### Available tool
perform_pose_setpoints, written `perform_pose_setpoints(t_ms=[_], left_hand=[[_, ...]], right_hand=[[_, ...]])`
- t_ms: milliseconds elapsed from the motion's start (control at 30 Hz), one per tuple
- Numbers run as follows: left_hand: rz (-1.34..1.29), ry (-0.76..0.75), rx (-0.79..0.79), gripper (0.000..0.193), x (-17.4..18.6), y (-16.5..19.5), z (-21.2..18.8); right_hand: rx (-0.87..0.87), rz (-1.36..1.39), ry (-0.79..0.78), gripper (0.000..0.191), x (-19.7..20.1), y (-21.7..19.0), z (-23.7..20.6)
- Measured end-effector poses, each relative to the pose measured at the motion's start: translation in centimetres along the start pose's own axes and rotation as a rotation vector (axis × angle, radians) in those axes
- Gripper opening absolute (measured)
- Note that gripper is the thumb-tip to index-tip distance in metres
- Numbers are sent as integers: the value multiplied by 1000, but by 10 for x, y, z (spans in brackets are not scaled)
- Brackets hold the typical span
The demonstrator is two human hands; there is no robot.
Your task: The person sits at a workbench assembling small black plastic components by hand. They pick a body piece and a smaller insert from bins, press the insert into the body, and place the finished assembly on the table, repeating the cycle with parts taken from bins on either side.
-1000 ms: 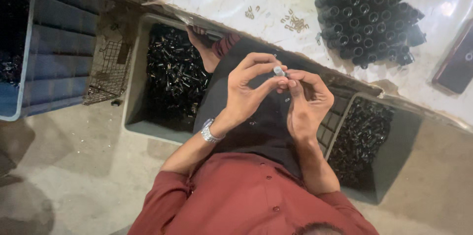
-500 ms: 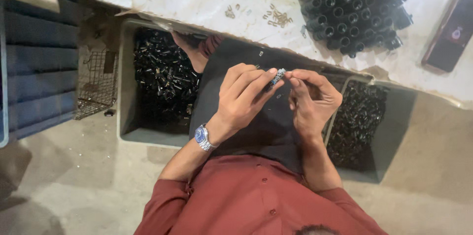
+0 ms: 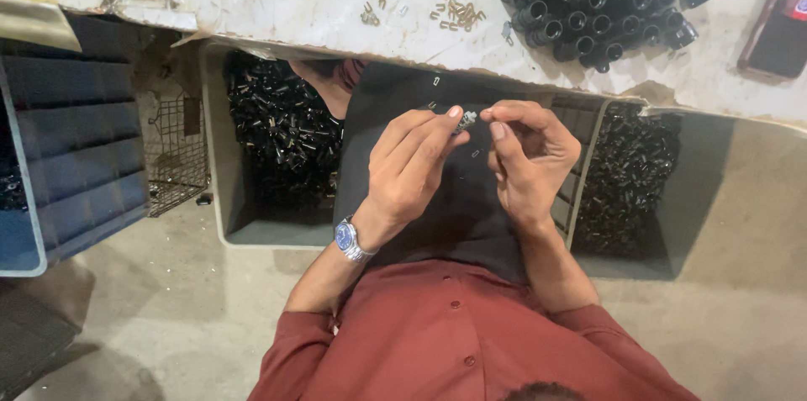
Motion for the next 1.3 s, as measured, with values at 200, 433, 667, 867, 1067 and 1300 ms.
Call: perform_pose_setpoints(t_ms=[200, 433, 667, 867, 1067, 1300], left_hand=[[18, 0, -14, 36, 0, 1, -2], [66, -48, -107, 33, -1, 1, -9], [162, -151, -197, 28, 0, 8, -12], [187, -191, -240, 27, -1, 9, -14], [172, -269, -345, 24, 0, 6, 5], [-13, -421, -497, 41, -1, -20, 15]], right_hand=[[58, -216, 116, 17, -3, -2, -6], [123, -364, 82, 13, -13, -6, -9], [269, -516, 101, 13, -23, -16, -19], [357, -650, 85, 17, -27, -29, -22], [-715, 213, -147, 28, -9, 38, 8], [-393, 35, -238, 19, -15, 17, 26]])
Point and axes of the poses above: each hand's wrist, its own z-axis towards the middle knuckle, its own x-axis out of the back of the hand, y = z × x, the point moved 7 cm from there along z, towards the middle knuckle, and after that the axes turned 15 degrees about -x, right-handed, at the moved point
